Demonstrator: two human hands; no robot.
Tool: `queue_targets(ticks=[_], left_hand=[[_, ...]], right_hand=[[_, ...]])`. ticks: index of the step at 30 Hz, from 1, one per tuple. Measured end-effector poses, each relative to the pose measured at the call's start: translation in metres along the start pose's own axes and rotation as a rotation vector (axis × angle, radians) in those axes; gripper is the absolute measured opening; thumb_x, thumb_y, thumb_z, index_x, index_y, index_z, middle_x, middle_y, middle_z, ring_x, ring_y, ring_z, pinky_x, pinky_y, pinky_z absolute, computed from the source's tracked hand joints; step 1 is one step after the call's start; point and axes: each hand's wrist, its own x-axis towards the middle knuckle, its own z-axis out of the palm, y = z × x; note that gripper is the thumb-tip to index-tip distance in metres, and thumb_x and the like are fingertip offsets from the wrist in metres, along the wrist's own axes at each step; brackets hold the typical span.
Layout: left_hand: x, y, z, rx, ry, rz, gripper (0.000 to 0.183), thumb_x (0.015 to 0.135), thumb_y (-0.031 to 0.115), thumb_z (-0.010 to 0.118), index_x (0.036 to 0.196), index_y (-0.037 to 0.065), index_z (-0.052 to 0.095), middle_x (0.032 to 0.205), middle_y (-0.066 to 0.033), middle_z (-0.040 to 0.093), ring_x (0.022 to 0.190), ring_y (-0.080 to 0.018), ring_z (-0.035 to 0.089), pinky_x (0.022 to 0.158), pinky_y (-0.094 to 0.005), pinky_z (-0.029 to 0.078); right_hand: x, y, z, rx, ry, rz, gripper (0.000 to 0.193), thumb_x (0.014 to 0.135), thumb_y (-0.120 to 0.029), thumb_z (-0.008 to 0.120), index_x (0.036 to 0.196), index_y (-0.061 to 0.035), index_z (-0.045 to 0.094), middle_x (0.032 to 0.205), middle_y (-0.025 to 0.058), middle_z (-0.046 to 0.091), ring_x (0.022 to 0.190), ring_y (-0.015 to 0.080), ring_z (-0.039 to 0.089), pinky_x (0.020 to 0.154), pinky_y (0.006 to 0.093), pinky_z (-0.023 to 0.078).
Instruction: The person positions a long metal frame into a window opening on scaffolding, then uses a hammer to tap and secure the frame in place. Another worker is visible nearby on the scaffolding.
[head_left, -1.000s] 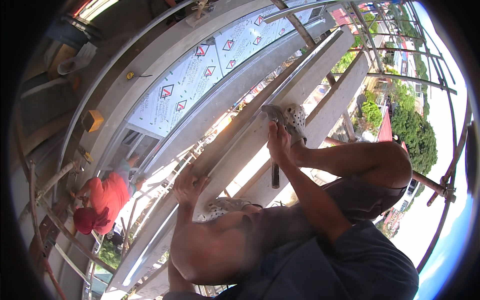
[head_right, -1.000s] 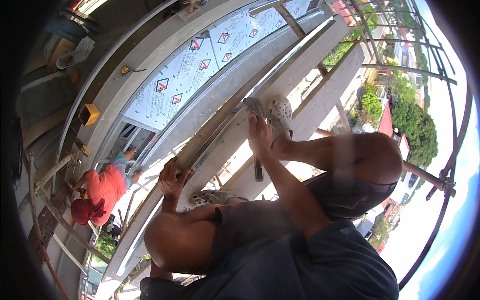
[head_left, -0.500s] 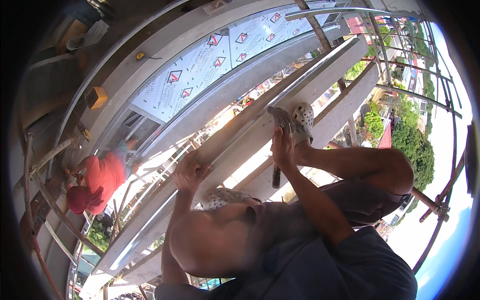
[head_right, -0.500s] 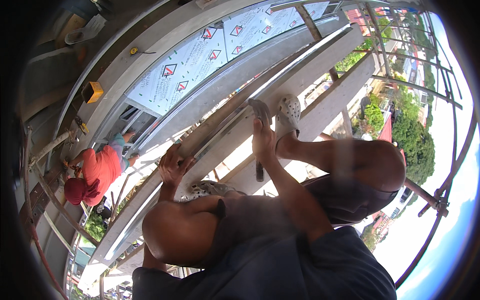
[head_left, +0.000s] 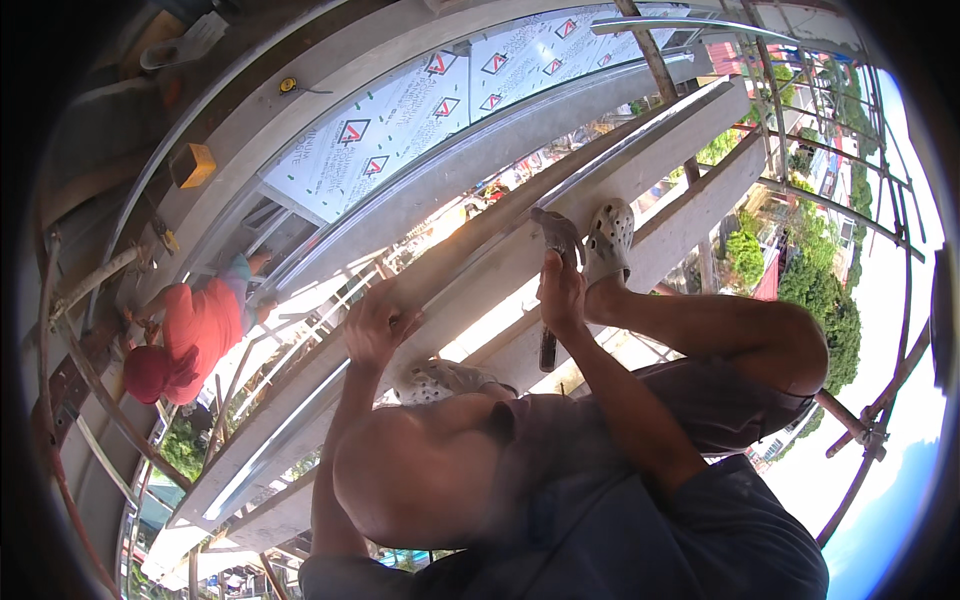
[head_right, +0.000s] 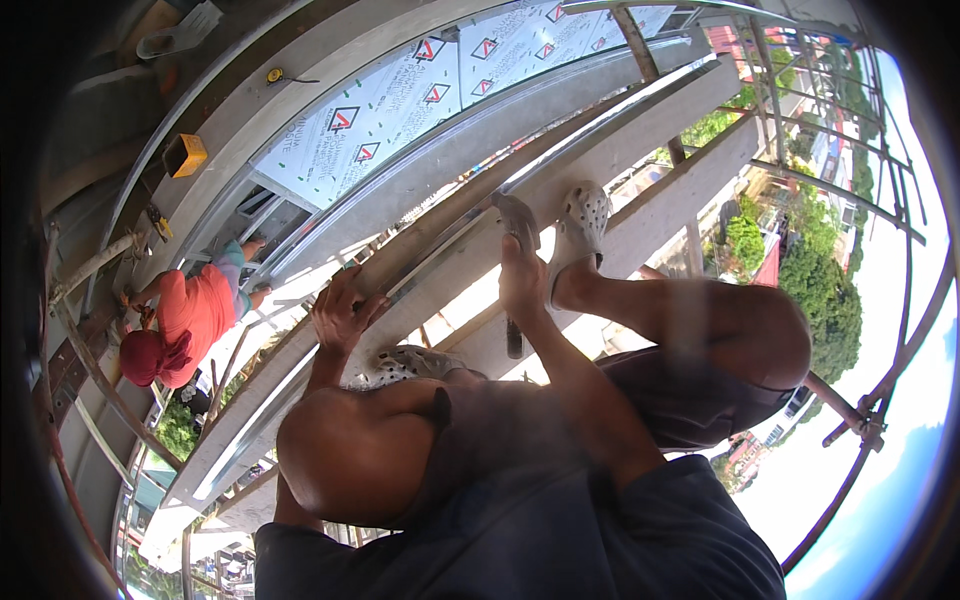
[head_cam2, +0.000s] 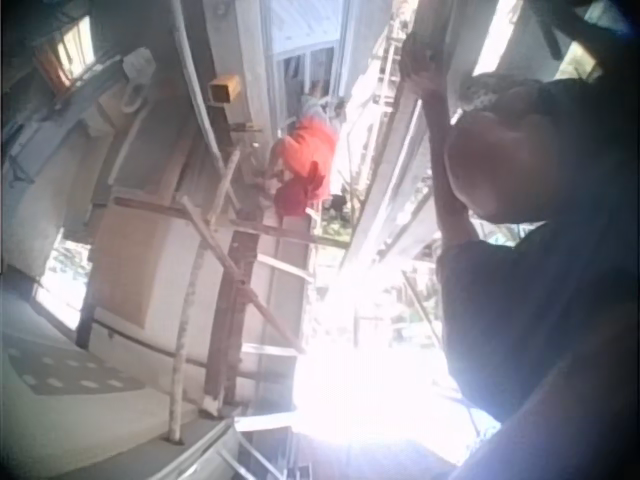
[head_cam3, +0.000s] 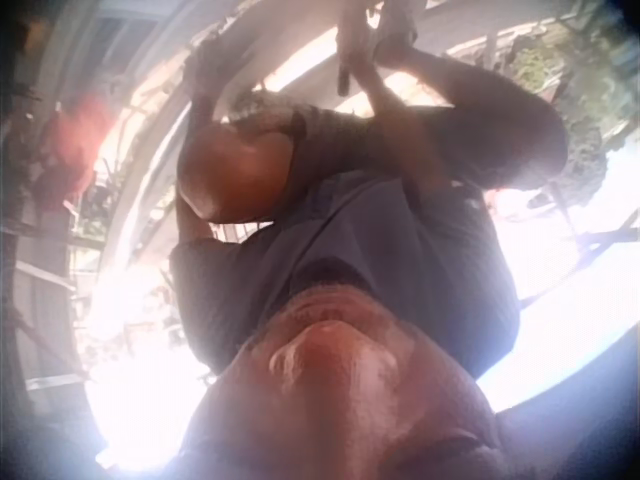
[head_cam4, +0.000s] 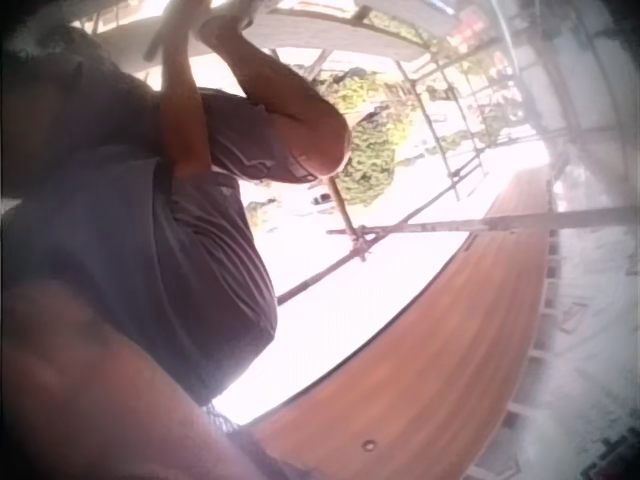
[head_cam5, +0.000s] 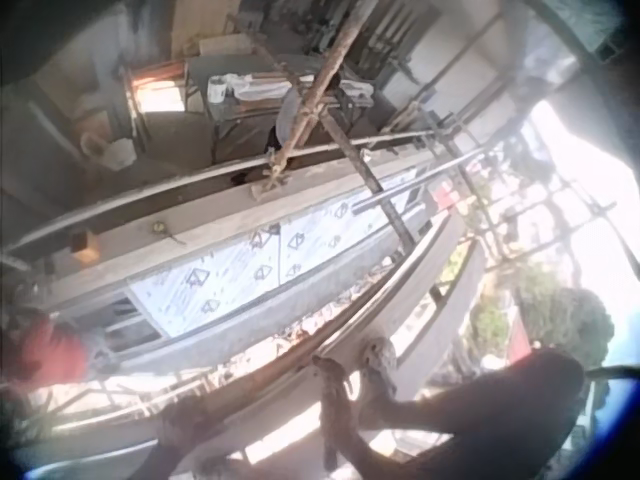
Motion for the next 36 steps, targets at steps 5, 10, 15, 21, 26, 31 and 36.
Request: queue_targets(ticks=[5,10,15,21,26,31,36], left_hand=[[-0.004,-0.003,-0.003,-0.007,0.019,-0.001,0.052,0.073,0.030,0.095,0.115,0.008,0.073,0.113,-0.0058,0.075,0.070,-0.0230,0.072,0.063,-0.0391,0.059],[-0.001,-0.002,0.011,0.006,0.022,0.071,0.054,0.072,0.030,0.096,0.115,0.008,0.074,0.118,-0.0090,0.075,0.088,-0.0293,0.075,0.075,-0.0412,0.061],[-0.002,-0.001,0.004,-0.053,-0.011,-0.023,0.053,0.071,0.032,0.096,0.113,0.008,0.075,0.118,-0.0100,0.074,0.097,-0.0310,0.075,0.080,-0.0428,0.061],[0.000,0.002,0.001,-0.022,-0.006,-0.056,0.060,0.070,0.034,0.096,0.118,0.007,0.074,0.113,-0.0058,0.074,0.072,-0.0236,0.071,0.066,-0.0391,0.059],[-0.007,-0.006,0.006,-0.017,0.025,-0.027,0.059,0.070,0.035,0.096,0.118,0.008,0.074,0.110,-0.0030,0.075,0.068,-0.0218,0.069,0.063,-0.0383,0.057],[-0.010,-0.010,0.009,0.008,0.057,0.012,0.058,0.071,0.035,0.096,0.117,0.009,0.074,0.108,-0.0028,0.075,0.067,-0.0228,0.069,0.062,-0.0385,0.057],[-0.009,-0.009,0.012,-0.026,0.032,-0.002,0.057,0.072,0.034,0.095,0.117,0.009,0.073,0.109,-0.0037,0.075,0.068,-0.0231,0.069,0.062,-0.0392,0.057]], right_hand=[[-0.002,-0.024,-0.003,0.013,-0.107,-0.036,0.037,0.112,-0.038,0.040,0.134,-0.0092,0.051,0.111,0.0172,0.057,0.079,0.0315,0.066,0.071,0.0453,0.053],[-0.004,-0.013,-0.003,-0.133,-0.212,-0.012,0.052,0.113,-0.037,0.041,0.161,-0.0162,0.039,0.111,0.0231,0.072,0.091,0.0418,0.074,0.082,0.0484,0.056],[-0.001,-0.023,0.007,-0.105,-0.160,-0.162,0.044,0.111,-0.026,0.038,0.148,-0.0073,0.049,0.138,0.0172,0.059,0.094,0.0324,0.071,0.074,0.0407,0.057],[-0.003,-0.018,-0.011,-0.121,-0.220,-0.105,0.049,0.113,-0.029,0.036,0.155,-0.0040,0.043,0.151,0.0221,0.054,0.107,0.0314,0.071,0.089,0.0412,0.056],[-0.003,-0.021,-0.011,-0.110,-0.240,0.007,0.053,0.114,-0.034,0.033,0.159,-0.0066,0.039,0.154,0.0211,0.053,0.108,0.0327,0.072,0.089,0.0416,0.057],[0.007,-0.035,-0.012,-0.107,-0.323,0.138,0.052,0.112,-0.034,0.037,0.157,-0.0089,0.043,0.155,0.0201,0.052,0.109,0.0340,0.071,0.091,0.0412,0.056],[-0.008,-0.024,-0.009,-0.219,-0.362,-0.048,0.050,0.112,-0.032,0.037,0.154,-0.0076,0.046,0.156,0.0214,0.050,0.111,0.0348,0.071,0.096,0.0429,0.055]])
